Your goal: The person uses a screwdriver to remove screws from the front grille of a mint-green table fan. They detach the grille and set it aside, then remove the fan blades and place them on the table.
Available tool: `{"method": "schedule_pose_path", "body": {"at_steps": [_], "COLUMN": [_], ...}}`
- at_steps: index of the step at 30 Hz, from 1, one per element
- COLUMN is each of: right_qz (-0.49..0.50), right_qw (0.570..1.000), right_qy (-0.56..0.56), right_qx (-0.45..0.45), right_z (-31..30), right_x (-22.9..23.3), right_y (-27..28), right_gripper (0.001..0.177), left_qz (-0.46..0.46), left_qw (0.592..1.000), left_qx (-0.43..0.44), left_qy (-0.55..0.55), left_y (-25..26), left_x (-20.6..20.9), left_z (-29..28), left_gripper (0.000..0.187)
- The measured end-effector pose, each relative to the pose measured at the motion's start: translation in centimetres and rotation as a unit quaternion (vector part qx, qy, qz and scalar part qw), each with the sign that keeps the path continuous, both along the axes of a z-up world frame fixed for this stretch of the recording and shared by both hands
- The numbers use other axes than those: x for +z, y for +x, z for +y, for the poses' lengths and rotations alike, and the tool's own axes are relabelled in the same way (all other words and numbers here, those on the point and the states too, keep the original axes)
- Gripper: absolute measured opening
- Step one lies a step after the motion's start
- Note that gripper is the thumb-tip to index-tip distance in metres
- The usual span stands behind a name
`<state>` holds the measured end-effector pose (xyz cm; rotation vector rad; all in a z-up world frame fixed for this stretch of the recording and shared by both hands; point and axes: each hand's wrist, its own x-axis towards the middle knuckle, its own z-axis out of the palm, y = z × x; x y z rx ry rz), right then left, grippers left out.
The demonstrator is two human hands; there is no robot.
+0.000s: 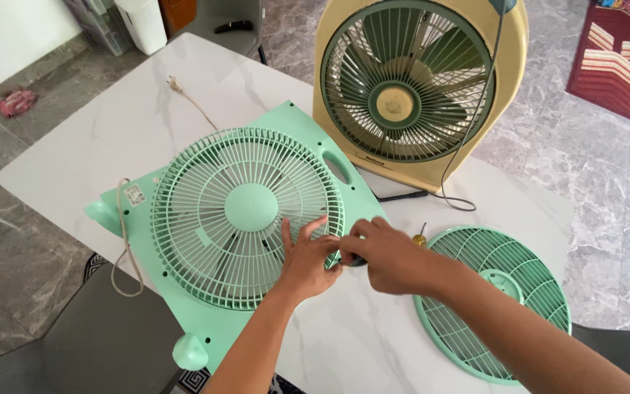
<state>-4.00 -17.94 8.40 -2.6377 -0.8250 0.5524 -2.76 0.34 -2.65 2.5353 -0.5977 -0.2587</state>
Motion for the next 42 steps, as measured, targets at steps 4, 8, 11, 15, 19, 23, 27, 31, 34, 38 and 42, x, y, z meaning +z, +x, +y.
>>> {"method": "schedule_pose_path", "body": {"at_steps": [4,8,11,15,19,23,27,31,34,38,42], "right_qz": [0.024,0.018,-0.016,-0.031,-0.047,-0.062,-0.016,0.026,0.008,-0.103,-0.131], "right_qw": [0.994,0.981,0.983,0.977,0.982,0.986,0.982,0.969,0.973,0.994,0.984], "right_qy": [-0.026,-0.101,-0.096,-0.138,-0.087,-0.016,-0.025,-0.14,-0.153,-0.019,0.116], "right_qx": [-0.107,-0.165,-0.158,-0.16,-0.16,-0.153,-0.189,-0.202,-0.174,-0.034,0.013], "right_z": [0.7,1.5,1.5,1.6,1.8,1.3,1.4,2.0,2.0,0.8,1.0], "right_x": [0.0,0.6,0.9,0.4,-0.1,0.1,1.5,1.5,0.3,-1.2,-0.7], "right_y": [-0.4,-0.6,-0.3,0.0,0.0,0.0,0.3,0.5,0.6,0.1,0.3], "right_gripper": [0.037,0.037,0.032,0.029,0.026,0.024,0.031,0.043,0.033,0.029,0.044], "left_qz": [-0.047,-0.062,-0.077,-0.101,-0.094,-0.086,-0.072,-0.042,-0.036,-0.003,-0.088], "left_qw": [0.998,0.997,0.996,0.994,0.994,0.995,0.996,0.996,0.997,0.999,0.994], "left_qx": [0.012,0.013,0.013,0.011,0.01,0.009,0.014,0.02,0.015,0.012,0.01], "left_qy": [-0.037,-0.035,-0.046,-0.05,-0.057,-0.053,-0.054,-0.07,-0.066,-0.043,-0.071], "left_y": [-0.1,-0.2,-0.1,-0.1,-0.1,-0.2,-0.2,-0.3,-0.2,-0.3,-0.1], "left_x": [-0.1,-0.8,-1.1,-1.4,-1.5,-1.3,-0.6,0.1,0.6,0.8,0.6], "left_z": [-0.3,-0.2,-0.1,0.0,0.2,0.0,0.0,-0.1,0.0,0.0,-0.3], "left_gripper": [0.031,0.026,0.037,0.043,0.045,0.046,0.045,0.042,0.037,0.036,0.037]}}
